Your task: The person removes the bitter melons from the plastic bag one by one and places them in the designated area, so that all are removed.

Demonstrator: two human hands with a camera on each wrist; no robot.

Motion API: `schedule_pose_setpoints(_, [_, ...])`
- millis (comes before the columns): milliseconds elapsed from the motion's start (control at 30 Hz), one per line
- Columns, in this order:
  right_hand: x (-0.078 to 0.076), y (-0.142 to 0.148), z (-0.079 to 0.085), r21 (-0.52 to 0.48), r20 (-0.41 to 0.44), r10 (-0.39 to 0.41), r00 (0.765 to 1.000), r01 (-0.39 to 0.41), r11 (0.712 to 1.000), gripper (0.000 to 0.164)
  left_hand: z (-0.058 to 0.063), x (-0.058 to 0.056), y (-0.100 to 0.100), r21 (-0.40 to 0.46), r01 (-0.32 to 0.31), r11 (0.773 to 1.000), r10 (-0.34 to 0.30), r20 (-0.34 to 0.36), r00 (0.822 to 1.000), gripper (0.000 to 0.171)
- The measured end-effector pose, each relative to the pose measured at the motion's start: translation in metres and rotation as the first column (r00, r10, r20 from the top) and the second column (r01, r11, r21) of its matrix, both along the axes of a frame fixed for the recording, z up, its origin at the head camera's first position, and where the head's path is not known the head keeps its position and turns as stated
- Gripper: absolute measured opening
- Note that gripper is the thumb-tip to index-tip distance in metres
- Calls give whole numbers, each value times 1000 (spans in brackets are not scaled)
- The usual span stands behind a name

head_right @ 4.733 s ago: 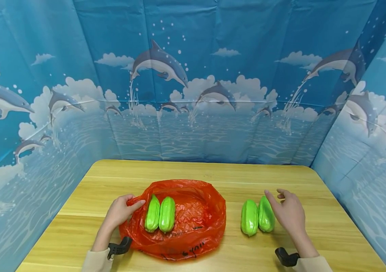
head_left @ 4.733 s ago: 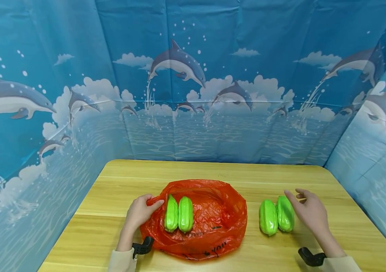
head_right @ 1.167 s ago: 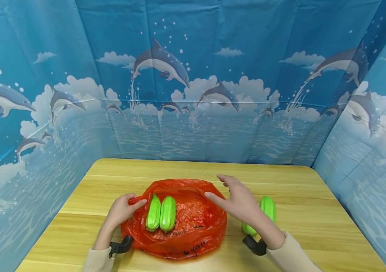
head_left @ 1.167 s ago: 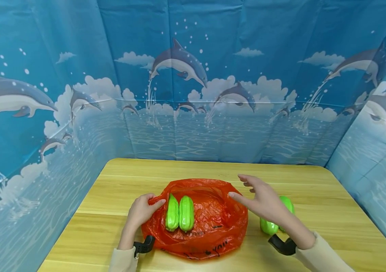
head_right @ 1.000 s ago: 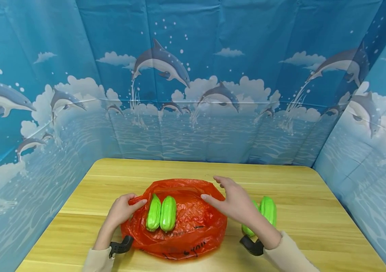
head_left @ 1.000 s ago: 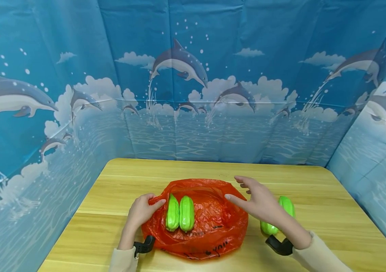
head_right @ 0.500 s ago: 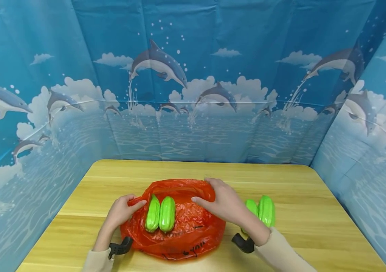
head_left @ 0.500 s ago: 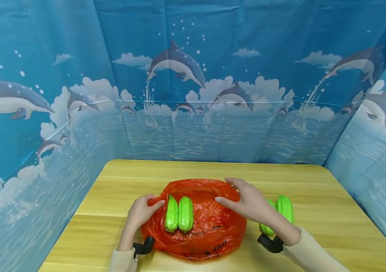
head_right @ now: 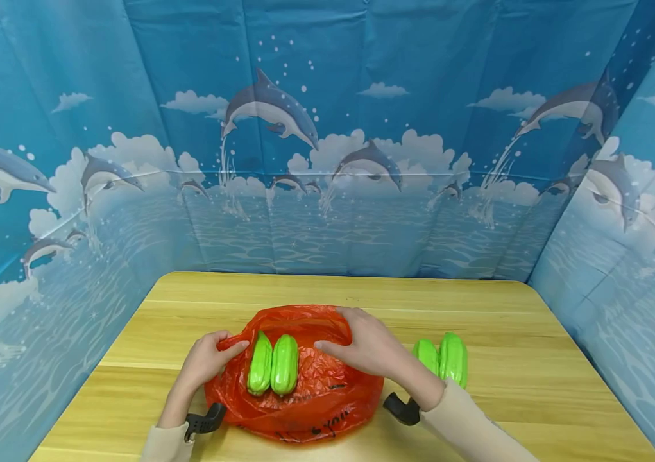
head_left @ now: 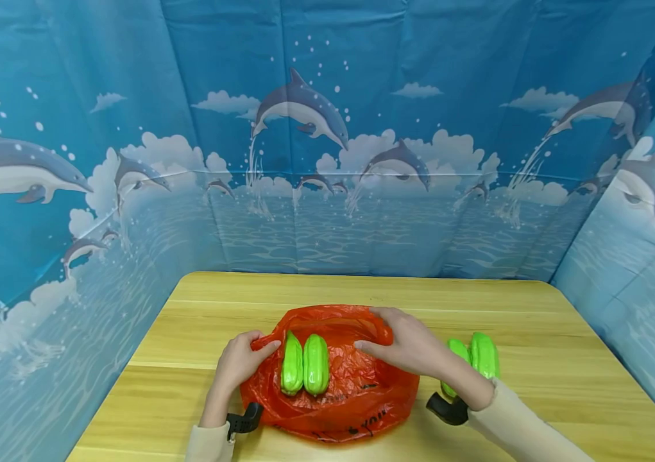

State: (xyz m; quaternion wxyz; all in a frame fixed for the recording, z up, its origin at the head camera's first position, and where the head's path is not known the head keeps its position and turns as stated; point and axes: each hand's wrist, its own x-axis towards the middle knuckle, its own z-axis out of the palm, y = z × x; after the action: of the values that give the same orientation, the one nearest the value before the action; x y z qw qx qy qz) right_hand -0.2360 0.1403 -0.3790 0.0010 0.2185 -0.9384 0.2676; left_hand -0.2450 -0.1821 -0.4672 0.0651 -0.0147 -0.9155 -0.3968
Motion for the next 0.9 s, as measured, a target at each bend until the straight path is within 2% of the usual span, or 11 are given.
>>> schedule_pose_setpoints(200, [-1,-5,0,6,9,24,1000,-24,1000,82,1,1,0,11,-2,1000,2,8,1000,31])
schedule_pose_setpoints(433, [1,-8,1,-2,67,26,997,-26,1000,79,2,2,0,12,0,1000,0,5,1000,31])
schedule_pose_setpoints(900, [-5,-20,-2,-8,98,70,993,-70,998,73,2,2,0,14,7,1000,-7,-2,1000,33])
